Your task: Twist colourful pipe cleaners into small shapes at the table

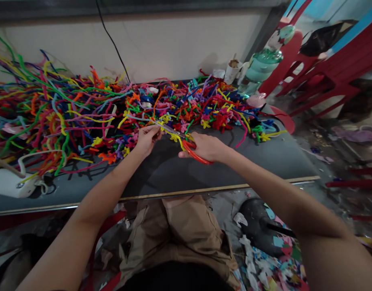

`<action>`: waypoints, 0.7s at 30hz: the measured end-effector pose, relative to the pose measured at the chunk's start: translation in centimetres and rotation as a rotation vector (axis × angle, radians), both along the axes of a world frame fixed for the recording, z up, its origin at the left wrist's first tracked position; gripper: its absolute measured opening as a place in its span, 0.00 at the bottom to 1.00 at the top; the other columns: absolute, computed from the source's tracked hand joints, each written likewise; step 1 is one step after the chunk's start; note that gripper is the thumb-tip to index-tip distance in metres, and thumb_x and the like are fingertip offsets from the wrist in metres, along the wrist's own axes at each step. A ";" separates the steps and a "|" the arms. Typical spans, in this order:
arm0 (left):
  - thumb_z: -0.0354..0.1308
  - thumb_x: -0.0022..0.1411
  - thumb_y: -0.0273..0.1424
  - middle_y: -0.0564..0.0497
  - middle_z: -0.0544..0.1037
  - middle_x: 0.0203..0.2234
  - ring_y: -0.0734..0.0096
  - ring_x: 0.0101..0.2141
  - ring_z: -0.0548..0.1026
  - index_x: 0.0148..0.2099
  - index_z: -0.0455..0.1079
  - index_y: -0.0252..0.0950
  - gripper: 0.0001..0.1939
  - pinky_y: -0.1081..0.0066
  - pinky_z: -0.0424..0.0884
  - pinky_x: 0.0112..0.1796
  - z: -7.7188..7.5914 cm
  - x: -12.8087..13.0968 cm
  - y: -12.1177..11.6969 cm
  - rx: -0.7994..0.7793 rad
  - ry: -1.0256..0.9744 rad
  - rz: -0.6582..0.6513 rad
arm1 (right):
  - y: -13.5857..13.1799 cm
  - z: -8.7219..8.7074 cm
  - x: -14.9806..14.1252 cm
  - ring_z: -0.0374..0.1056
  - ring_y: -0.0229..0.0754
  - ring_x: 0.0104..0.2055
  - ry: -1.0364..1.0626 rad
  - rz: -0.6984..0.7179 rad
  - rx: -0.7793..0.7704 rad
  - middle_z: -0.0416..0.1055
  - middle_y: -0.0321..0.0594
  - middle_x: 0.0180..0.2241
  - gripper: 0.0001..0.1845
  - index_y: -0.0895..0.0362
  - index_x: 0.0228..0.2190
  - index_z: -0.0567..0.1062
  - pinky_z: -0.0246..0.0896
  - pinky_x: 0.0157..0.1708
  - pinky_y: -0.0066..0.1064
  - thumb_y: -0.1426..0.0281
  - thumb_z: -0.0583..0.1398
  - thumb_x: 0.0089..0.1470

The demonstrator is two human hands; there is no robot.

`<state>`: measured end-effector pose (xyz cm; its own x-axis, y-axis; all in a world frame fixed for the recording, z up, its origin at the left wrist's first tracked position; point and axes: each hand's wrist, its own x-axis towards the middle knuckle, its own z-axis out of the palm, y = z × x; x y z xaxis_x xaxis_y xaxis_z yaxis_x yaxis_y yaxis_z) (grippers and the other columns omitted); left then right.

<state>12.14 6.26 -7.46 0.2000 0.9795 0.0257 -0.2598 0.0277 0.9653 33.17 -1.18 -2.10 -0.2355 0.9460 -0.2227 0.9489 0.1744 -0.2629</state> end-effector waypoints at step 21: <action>0.61 0.56 0.26 0.54 0.71 0.15 0.83 0.17 0.65 0.21 0.72 0.33 0.12 0.78 0.61 0.21 0.0 0.2 -0.3 -0.139 -0.150 -0.136 | -0.6 -0.9 -0.1 0.71 0.48 0.30 -0.065 -0.108 0.171 0.76 0.48 0.29 0.16 0.60 0.38 0.75 0.51 0.27 0.31 0.61 0.60 0.51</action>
<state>12.34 5.94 -7.44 0.3343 0.9400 -0.0677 -0.3851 0.2018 0.9005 33.08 -1.80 -3.04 -0.1209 0.9903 -0.0685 0.9786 0.1073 -0.1754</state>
